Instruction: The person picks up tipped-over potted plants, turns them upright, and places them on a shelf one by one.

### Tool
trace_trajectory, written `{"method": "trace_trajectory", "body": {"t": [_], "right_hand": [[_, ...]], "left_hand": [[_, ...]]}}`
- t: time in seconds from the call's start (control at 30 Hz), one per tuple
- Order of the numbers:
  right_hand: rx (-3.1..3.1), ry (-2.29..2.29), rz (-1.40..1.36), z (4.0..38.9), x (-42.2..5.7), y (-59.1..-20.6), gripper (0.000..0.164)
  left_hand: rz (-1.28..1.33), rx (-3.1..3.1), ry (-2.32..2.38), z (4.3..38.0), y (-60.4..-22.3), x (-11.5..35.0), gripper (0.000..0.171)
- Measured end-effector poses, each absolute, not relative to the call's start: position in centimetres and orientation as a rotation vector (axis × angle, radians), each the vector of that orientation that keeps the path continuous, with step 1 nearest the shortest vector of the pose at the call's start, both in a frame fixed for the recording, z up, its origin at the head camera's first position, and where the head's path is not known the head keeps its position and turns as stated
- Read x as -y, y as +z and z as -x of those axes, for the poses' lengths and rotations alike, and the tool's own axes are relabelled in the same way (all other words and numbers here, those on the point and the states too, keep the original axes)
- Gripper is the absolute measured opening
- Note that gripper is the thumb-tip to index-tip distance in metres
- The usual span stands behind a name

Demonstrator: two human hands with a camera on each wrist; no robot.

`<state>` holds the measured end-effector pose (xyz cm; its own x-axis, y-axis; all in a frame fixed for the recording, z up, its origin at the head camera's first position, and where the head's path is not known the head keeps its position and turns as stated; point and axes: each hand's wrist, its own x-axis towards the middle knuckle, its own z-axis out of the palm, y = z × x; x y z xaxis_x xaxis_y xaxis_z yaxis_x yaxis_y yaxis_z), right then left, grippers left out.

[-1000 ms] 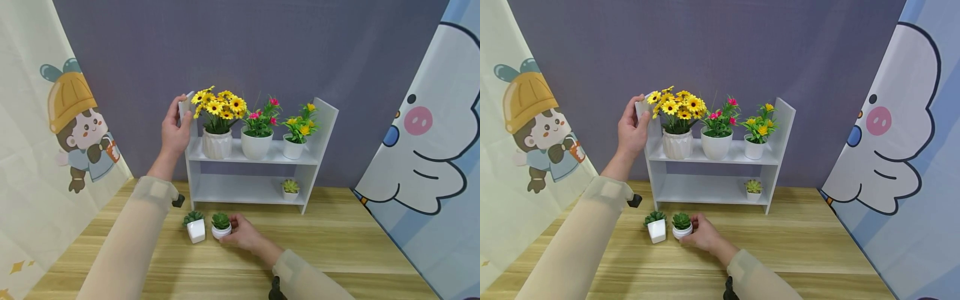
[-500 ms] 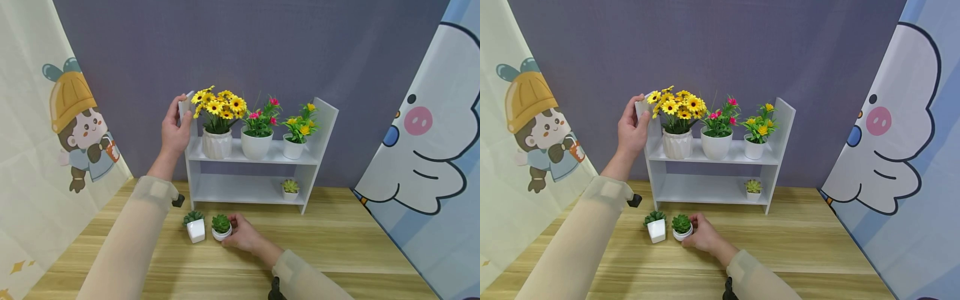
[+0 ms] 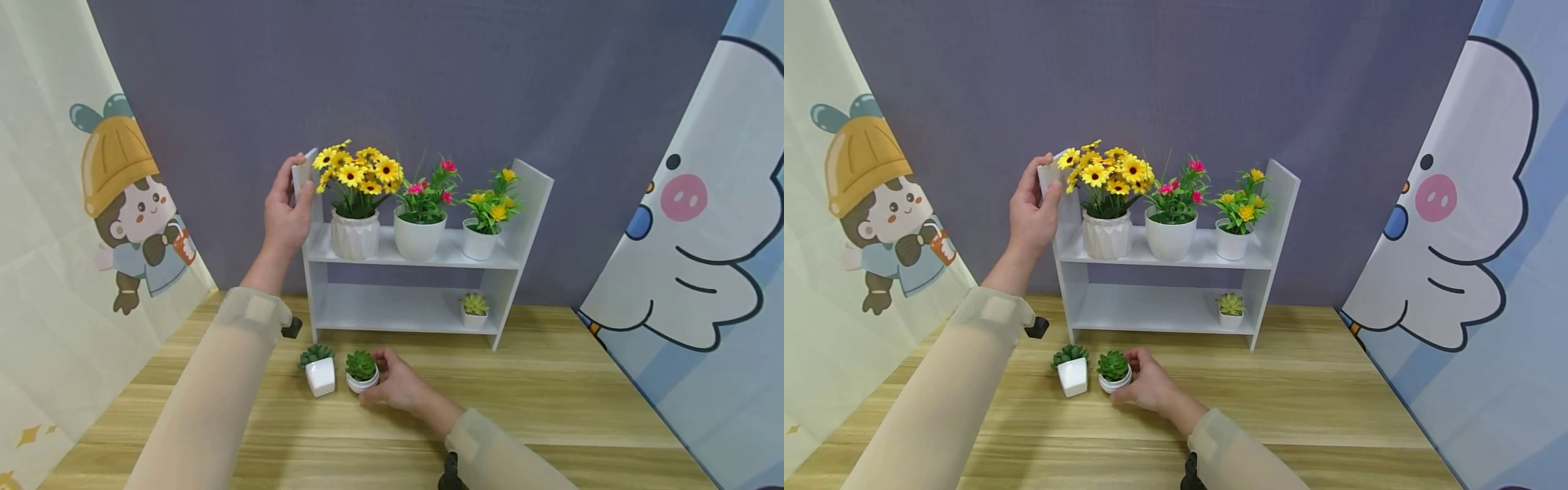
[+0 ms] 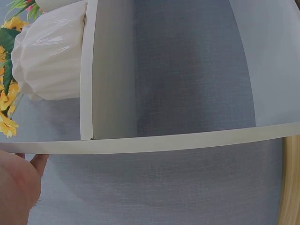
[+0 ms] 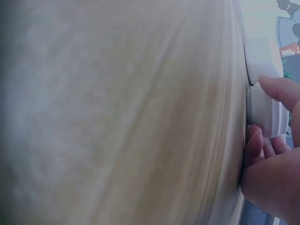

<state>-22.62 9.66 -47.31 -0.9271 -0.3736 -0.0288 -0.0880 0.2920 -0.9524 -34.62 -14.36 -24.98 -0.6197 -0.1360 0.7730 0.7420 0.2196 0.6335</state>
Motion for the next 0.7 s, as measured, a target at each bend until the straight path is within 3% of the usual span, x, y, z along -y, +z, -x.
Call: {"method": "trace_trajectory", "body": {"t": [0.43,0.7], "right_hand": [[-2.306,-1.713,0.443,22.44,-9.62,-47.21,0.073],[-2.327,-1.737,0.431,22.26,-9.91,-47.00,0.074]], "left_hand": [[0.580,1.726,-1.519,34.80,-24.85,14.40,0.043],[0.585,1.720,-1.528,34.77,-24.88,14.44,0.044]]}}
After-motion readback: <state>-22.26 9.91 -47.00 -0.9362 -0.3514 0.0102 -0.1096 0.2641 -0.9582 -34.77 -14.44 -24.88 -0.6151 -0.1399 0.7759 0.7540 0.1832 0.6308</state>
